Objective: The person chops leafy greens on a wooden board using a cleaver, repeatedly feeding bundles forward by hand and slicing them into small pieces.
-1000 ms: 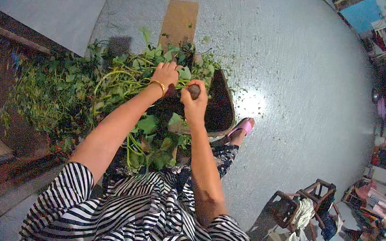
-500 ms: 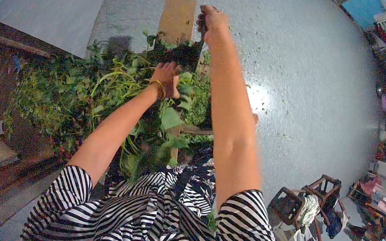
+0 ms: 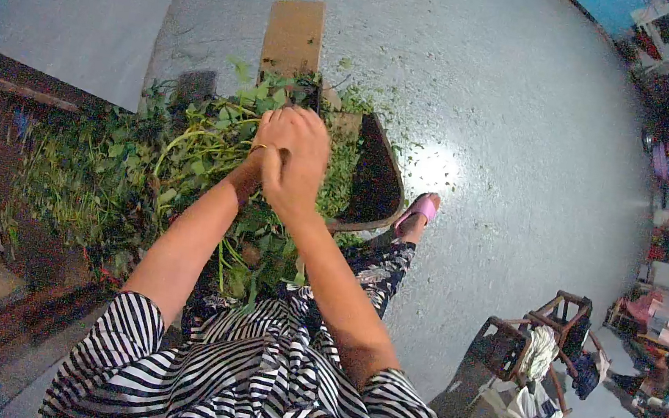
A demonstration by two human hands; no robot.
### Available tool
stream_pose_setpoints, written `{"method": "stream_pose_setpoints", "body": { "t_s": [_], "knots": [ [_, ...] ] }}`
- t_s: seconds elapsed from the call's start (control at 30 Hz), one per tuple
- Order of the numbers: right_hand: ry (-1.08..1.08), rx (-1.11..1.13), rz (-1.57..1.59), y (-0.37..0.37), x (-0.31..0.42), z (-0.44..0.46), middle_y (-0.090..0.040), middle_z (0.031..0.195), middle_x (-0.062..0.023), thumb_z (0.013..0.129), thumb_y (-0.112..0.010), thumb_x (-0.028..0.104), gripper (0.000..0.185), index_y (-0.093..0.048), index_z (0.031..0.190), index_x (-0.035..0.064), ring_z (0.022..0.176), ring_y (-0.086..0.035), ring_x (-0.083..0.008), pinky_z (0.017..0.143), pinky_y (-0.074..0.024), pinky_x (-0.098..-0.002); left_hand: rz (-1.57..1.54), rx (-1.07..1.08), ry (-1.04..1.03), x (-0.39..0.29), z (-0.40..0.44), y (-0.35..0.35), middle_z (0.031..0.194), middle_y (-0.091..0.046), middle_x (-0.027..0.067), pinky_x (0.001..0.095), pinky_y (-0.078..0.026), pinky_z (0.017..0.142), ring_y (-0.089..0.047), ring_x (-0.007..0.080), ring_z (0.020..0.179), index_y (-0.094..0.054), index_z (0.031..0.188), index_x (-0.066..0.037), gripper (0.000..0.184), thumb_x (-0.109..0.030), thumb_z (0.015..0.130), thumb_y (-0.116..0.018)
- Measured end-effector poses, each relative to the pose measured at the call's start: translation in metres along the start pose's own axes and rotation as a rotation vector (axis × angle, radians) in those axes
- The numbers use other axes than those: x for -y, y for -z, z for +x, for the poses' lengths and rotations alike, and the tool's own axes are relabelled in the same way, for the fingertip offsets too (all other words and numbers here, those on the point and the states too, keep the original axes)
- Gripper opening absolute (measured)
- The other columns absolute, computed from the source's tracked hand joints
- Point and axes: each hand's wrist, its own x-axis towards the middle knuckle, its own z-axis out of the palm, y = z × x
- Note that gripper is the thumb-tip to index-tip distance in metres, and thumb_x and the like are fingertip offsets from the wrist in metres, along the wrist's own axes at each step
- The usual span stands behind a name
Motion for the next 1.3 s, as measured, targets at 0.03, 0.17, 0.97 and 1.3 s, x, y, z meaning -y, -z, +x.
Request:
{"method": "stream_pose_setpoints", "body": {
  "t_s": [0.03,0.17,0.97,1.3],
  "knots": [
    [-0.040,0.033,-0.024,-0.011,-0.001,0.005,-0.048,0.115,-0.0210,0.075,-0.052,0.010,0.041,-0.046,0.114,-0.0035,0.113,-0.042,-0.0363,0.097,-0.0293,-0.0447,-0.001,-0.049,0.027,0.003,0.002,-0.014,0.100,-0.050,0.0106,0.0381,-0.030,0.090,-0.045,0.0236,0.100,-0.054,0.105,-0.003,0.034,-0.024,0.078,-0.054],
    [-0.192,-0.048,-0.013,-0.073,-0.030,0.017,-0.048,0.118,-0.0212,0.077,-0.050,0.014,0.045,-0.045,0.117,-0.0032,0.116,-0.041,-0.0375,0.098,-0.0287,-0.0451,0.213,-0.208,-0.109,0.019,0.011,-0.068,0.101,-0.050,0.0111,0.0385,-0.030,0.090,-0.044,0.0239,0.101,-0.053,0.108,-0.003,0.037,-0.025,0.078,-0.054],
    [-0.411,0.564,-0.409,-0.088,-0.082,-0.010,-0.054,0.115,-0.0153,0.091,-0.024,0.046,0.059,-0.047,0.123,0.0026,0.115,-0.041,-0.0312,0.103,-0.0212,-0.0432,0.548,-0.034,0.285,0.015,-0.074,0.011,0.148,0.000,0.0093,0.0521,-0.015,0.105,0.003,0.0227,0.137,-0.024,0.138,-0.007,0.075,-0.011,0.072,-0.058],
    [-0.316,0.476,-0.538,-0.088,-0.077,-0.006,-0.061,0.091,-0.0166,0.087,-0.041,0.035,0.039,-0.058,0.094,0.0004,0.089,-0.054,-0.0329,0.087,-0.0355,-0.0444,0.259,0.484,-0.196,0.057,-0.016,0.063,0.148,-0.002,0.0108,0.0470,-0.003,0.109,0.001,0.0241,0.137,-0.010,0.141,-0.008,0.103,-0.038,0.059,-0.065]
  ]
}}
